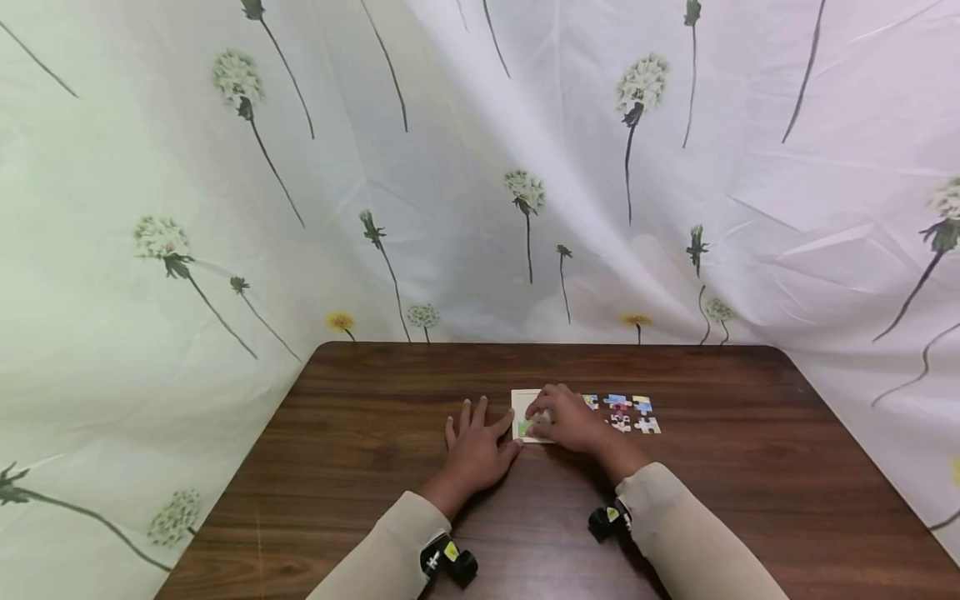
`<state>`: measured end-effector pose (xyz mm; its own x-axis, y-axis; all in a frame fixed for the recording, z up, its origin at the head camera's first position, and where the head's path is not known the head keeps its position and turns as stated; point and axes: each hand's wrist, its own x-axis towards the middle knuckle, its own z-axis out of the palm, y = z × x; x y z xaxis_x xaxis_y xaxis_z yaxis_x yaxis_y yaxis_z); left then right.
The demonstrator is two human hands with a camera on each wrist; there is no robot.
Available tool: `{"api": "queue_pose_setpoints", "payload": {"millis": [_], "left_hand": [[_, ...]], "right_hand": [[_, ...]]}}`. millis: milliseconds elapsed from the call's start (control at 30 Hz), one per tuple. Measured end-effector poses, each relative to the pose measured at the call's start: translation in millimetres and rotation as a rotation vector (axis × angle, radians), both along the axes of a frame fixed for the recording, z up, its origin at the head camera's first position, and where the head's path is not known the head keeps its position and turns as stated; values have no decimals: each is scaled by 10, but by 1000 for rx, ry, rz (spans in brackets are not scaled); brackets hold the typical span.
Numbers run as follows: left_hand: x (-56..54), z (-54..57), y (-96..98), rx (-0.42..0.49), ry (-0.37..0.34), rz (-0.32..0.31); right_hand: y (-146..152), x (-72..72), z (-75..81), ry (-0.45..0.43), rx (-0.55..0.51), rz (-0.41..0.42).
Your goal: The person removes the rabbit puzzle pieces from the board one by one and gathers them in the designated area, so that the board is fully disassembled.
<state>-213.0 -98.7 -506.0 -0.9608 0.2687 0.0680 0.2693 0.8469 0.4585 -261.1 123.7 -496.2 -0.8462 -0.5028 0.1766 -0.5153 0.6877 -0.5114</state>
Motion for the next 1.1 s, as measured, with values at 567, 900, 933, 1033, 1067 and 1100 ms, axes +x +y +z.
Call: {"api": "queue_pose_setpoints", "payload": {"millis": [567, 900, 933, 1033, 1067, 1100], "left_hand": [[-21, -7, -1, -13, -6, 4], [-27, -21, 4, 6, 4, 11], [-30, -22, 4, 2, 5, 12], [-32, -15, 5, -7, 9, 15], [-32, -11, 6, -10, 9, 16], [-31, -8, 7, -12, 9, 17]], "right_hand": [[-22, -35, -71, -6, -32, 17], [-59, -47, -69, -43, -37, -6], [-59, -54, -70, -45, -52, -1], [-58, -74, -80, -48, -95, 17], [-57, -79, -83, -52, -108, 23], [-55, -79, -82, -54, -117, 28]]}}
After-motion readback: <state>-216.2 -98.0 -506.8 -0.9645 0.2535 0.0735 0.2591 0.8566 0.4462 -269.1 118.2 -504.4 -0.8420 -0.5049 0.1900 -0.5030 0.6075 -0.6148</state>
